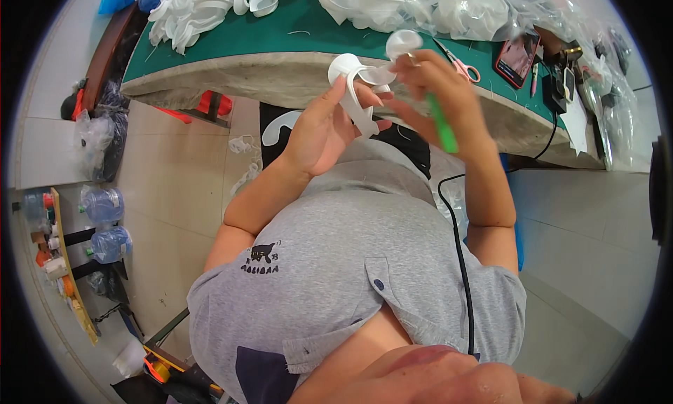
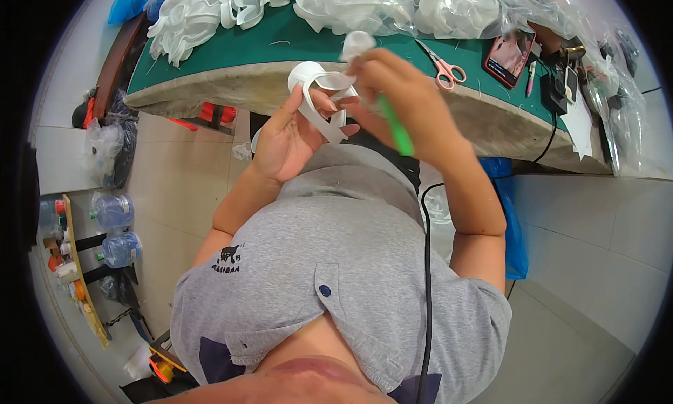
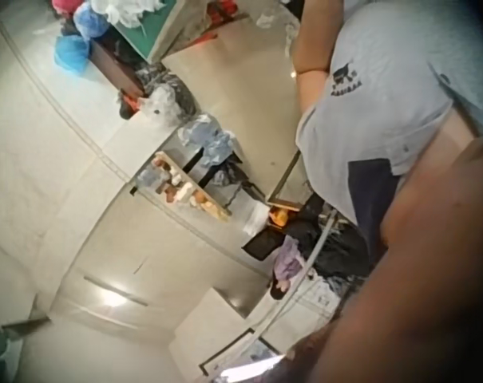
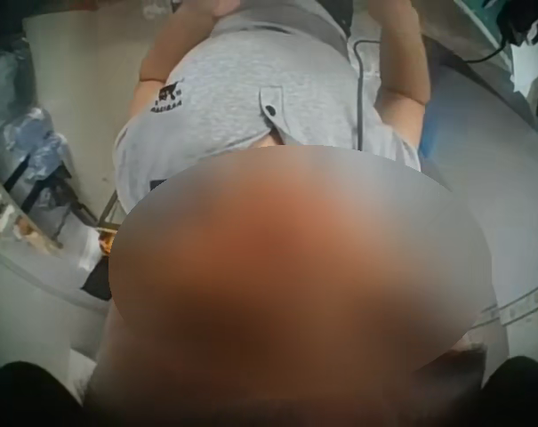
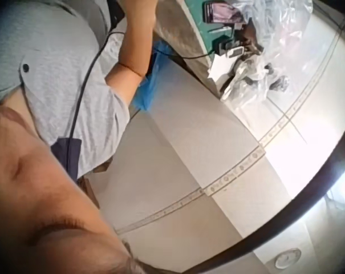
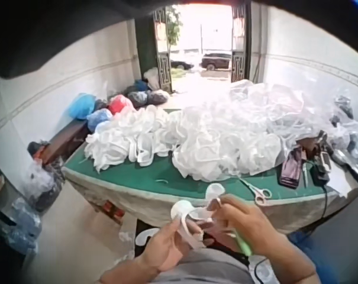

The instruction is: Using a prying tool and scissors to remove excess material and clean white plastic toy components.

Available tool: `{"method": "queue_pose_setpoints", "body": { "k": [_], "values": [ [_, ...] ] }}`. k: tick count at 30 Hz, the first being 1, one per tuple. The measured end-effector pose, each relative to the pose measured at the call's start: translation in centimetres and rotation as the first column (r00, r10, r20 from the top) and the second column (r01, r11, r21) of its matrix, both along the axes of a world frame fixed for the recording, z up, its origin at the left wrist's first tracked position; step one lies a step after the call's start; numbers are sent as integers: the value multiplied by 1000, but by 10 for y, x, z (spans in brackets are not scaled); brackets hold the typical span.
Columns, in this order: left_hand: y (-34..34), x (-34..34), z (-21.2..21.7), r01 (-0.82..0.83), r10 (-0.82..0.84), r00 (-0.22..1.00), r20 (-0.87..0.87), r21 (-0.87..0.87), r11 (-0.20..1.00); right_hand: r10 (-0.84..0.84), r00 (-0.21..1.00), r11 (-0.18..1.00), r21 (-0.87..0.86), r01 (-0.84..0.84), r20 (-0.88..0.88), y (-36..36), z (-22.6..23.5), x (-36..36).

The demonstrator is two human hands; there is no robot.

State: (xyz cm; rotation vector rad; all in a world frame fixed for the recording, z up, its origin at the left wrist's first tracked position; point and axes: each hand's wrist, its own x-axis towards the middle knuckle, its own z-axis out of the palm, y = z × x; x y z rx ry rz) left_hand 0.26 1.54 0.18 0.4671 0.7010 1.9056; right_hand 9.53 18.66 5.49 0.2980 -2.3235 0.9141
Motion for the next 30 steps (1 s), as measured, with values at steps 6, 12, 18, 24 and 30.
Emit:
{"method": "queue_pose_setpoints", "body": {
  "k": [6, 12, 18, 24, 30],
  "values": [
    [-2, 4, 3, -38, 42, 998, 42, -86, 996, 105, 974, 986, 152, -75, -200, -3, -32, -28],
    [-5, -17, -10, -359, 339, 908, -246, -41, 932, -58, 994, 762, -647, -18, -97, 18, -28, -24],
    [-13, -32, 12, -352, 347, 936, 60, 170, 920, 134, 951, 889, -458, 9, 278, 15, -34, -10],
    [-15, -28, 23, -254, 168, 947, 273, 323, 912, 98, 956, 931, -365, 10, 277, 16, -32, -11],
    [-5, -12, 19, -154, 19, 934, 357, 354, 922, 324, 887, 840, -531, -110, 329, -2, -37, -6]
  ]
}}
